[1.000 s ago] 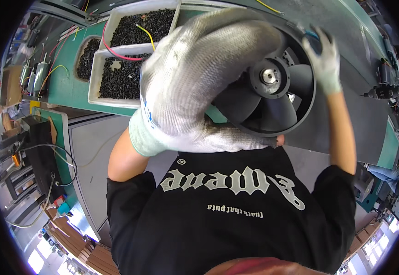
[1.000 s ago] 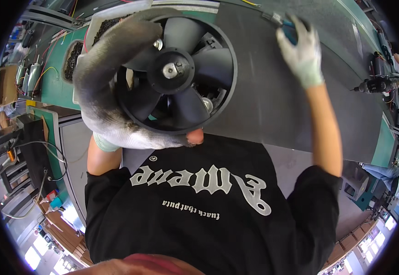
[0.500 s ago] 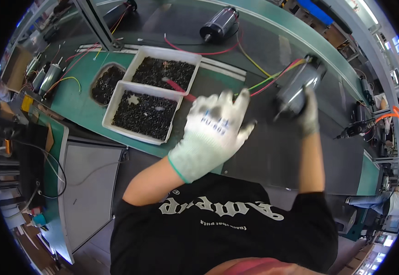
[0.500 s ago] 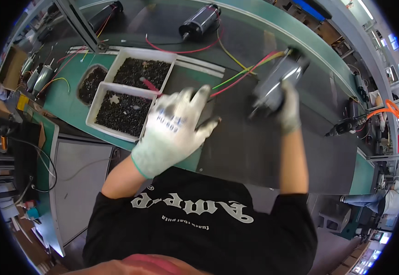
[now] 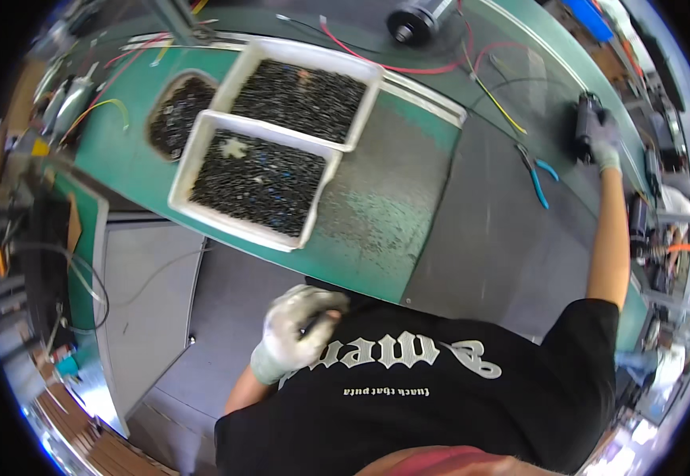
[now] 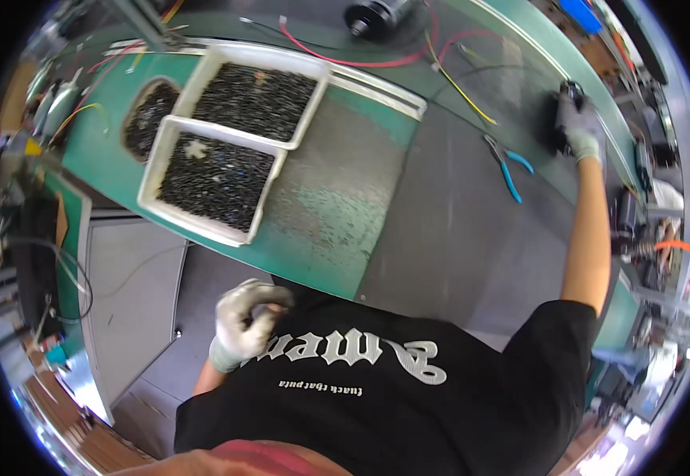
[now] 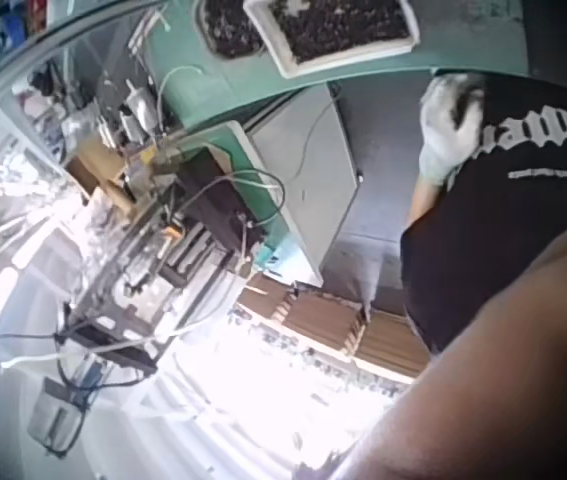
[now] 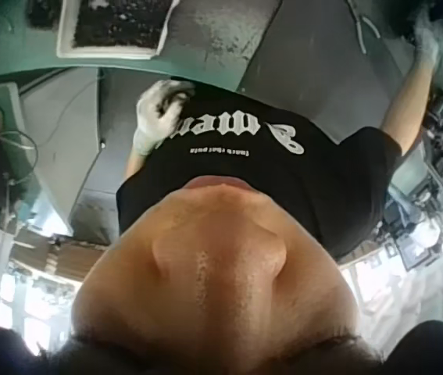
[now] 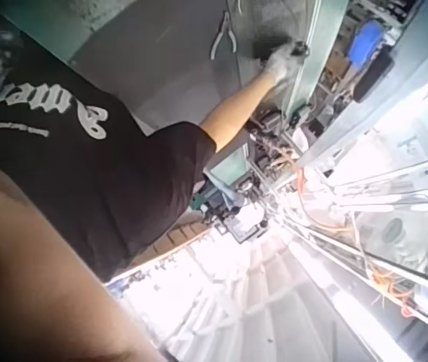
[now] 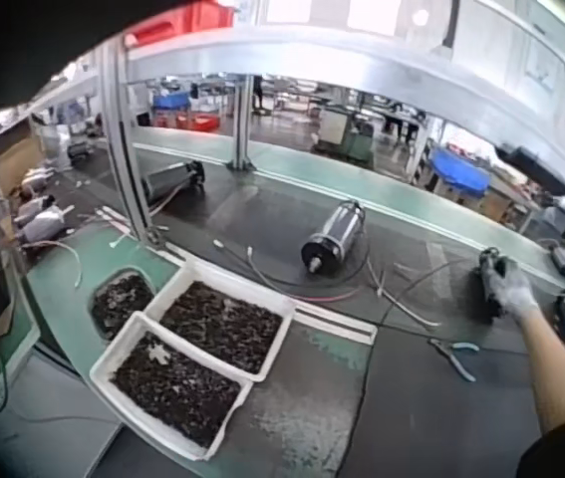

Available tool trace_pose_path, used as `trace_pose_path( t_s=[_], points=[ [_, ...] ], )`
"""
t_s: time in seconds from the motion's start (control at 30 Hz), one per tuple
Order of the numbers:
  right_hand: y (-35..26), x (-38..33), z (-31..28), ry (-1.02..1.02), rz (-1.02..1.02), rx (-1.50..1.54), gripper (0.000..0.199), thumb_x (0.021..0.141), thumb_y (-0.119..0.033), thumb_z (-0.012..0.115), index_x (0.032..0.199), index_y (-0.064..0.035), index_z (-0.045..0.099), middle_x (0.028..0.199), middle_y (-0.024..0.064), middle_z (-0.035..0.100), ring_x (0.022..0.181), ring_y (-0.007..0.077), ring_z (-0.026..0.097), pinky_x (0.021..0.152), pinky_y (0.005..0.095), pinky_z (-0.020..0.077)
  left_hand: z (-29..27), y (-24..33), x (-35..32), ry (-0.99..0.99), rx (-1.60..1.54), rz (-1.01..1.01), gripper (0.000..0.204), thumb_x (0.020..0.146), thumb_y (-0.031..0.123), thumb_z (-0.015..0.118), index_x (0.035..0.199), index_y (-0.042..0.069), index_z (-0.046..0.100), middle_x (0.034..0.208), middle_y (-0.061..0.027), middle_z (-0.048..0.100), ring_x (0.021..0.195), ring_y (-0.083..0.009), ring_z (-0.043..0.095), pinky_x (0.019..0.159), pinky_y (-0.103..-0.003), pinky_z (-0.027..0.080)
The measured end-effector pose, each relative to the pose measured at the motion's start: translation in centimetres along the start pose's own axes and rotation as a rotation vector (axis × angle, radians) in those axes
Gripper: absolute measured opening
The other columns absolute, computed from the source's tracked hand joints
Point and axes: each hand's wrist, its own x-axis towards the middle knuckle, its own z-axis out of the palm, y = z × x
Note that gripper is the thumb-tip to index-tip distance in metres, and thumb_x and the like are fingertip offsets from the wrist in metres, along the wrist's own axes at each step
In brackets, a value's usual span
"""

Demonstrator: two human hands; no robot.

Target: Assembling motors by attaching fan blades and securing them with screws using an electric screwdriver and pliers.

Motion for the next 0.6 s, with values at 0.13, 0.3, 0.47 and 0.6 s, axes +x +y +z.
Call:
trace_pose_path(
  t_s=[0.13,0.3,0.47,0.6],
  points=[
    [-2.0,-15.1,6.5,0.273,-0.494,0.271,0.049,0.094,-0.035,0.055,0.132,-0.0037,0.05,0.13,0.0268,0.05,0.12,0.0422,0.047,0.103,0.0434,0.0379,-0.7,1.0,2.5,0.03,-0.088,-0.013,0.026,0.091,0.02,0.058,0.084,-0.003,0.067,0.074,-0.0122,0.066,0.067,-0.0234,0.063,0.062,-0.035,0.049],
    [5.2,-21.8,9.0,0.325,-0.039,0.221,0.046,0.096,-0.033,0.052,0.132,-0.0045,0.05,0.13,0.0261,0.05,0.121,0.0421,0.047,0.103,0.0453,0.038,-4.8,1.9,5.8,0.052,0.056,0.39,0.015,0.074,0.008,0.062,0.084,-0.002,0.069,0.074,-0.0114,0.066,0.066,-0.0254,0.062,0.064,-0.036,0.05],
    [-4.8,-23.7,3.4,0.381,-0.016,0.805,0.046,0.094,-0.027,0.055,0.131,-0.0004,0.05,0.125,0.0208,0.056,0.114,0.0332,0.057,0.095,0.0403,0.0464,-5.4,2.3,5.7,0.312,-0.088,0.272,0.03,0.092,0.024,0.059,0.082,-0.004,0.064,0.071,-0.0122,0.065,0.063,-0.0211,0.059,0.06,-0.032,0.048],
    [-20.1,-14.5,0.5,-0.716,-0.164,2.285,0.049,0.097,-0.025,0.052,0.132,0.008,0.042,0.121,0.0202,0.058,0.115,0.032,0.057,0.097,0.0453,0.0479,-3.8,3.7,6.1,0.214,-0.101,0.295,0.022,0.09,0.018,0.059,0.081,-0.001,0.065,0.072,-0.0101,0.065,0.061,-0.0188,0.059,0.06,-0.03,0.047]
  ],
)
